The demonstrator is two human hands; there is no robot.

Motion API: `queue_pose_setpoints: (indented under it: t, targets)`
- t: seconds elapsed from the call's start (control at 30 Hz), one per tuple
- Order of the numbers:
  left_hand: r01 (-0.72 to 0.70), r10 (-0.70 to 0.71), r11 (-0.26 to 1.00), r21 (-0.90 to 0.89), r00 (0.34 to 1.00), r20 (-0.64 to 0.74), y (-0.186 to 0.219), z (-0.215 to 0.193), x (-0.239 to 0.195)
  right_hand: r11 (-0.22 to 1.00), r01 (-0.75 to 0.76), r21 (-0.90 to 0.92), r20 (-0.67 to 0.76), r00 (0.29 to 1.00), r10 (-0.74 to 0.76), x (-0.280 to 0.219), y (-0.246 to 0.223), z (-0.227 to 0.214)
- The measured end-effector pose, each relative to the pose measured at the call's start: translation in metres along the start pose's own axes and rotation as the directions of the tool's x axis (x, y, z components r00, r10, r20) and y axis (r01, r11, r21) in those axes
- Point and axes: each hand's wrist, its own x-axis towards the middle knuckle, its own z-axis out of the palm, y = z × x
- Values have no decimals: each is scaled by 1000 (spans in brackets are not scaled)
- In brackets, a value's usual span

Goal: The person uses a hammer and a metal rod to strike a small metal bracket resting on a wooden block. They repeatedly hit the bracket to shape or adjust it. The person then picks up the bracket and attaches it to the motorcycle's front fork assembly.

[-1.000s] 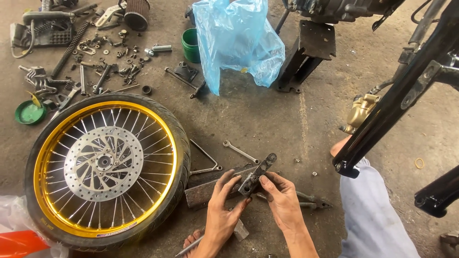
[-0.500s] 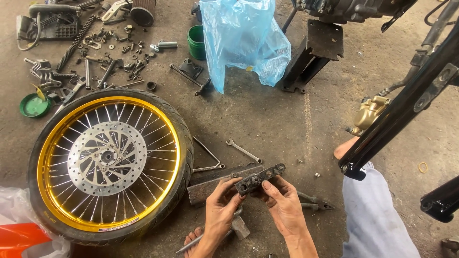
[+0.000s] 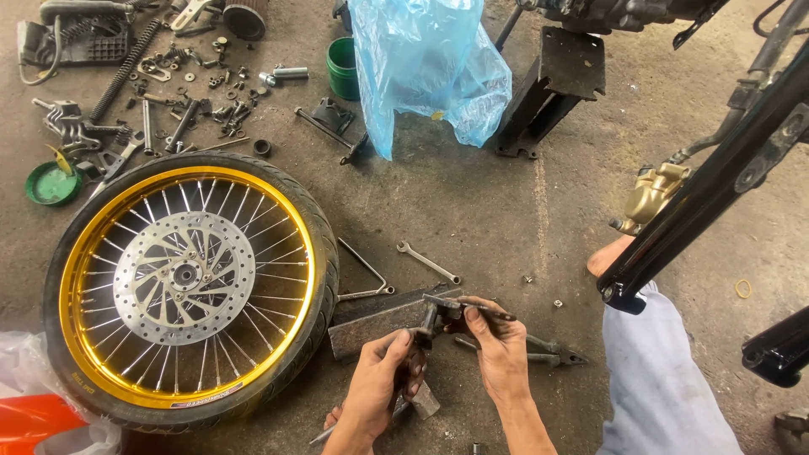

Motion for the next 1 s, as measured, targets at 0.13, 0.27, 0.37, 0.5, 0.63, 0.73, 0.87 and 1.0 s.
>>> queue_pose_setpoints:
  t: [0.13,0.27,0.37,0.5,0.63,0.73,0.87,1.0]
  targets:
    - [-45,46,996,74,999,-12,2,3,-6,995,-1,-95,-175,984,-16,-3,-3,2]
    - [-97,98,994,51,995,-31,-3,0,-3,989,-44,-142,-183,983,17,-5,-14,10]
    - [-122,122,992,25,992,-16,-4,-2,-5,988,-86,-126,-196,979,60,-6,-13,8]
    - [-129,129,991,33,992,-13,-3,-2,-7,986,-92,-140,-178,982,67,-7,-18,11]
    - [-169,169,984,51,986,10,-4,-3,-6,974,-53,-220,-131,991,25,-11,-20,11]
    - [-199,197,979,44,979,43,-4,-4,-5,923,-30,-384,-80,997,-1,-15,-33,20]
    - [-208,205,977,47,977,59,-3,-4,-5,878,73,-473,37,997,-63,-22,-42,23]
    - [-250,247,967,50,967,55,-6,-8,-3,780,137,-611,101,990,-95,-32,-50,23]
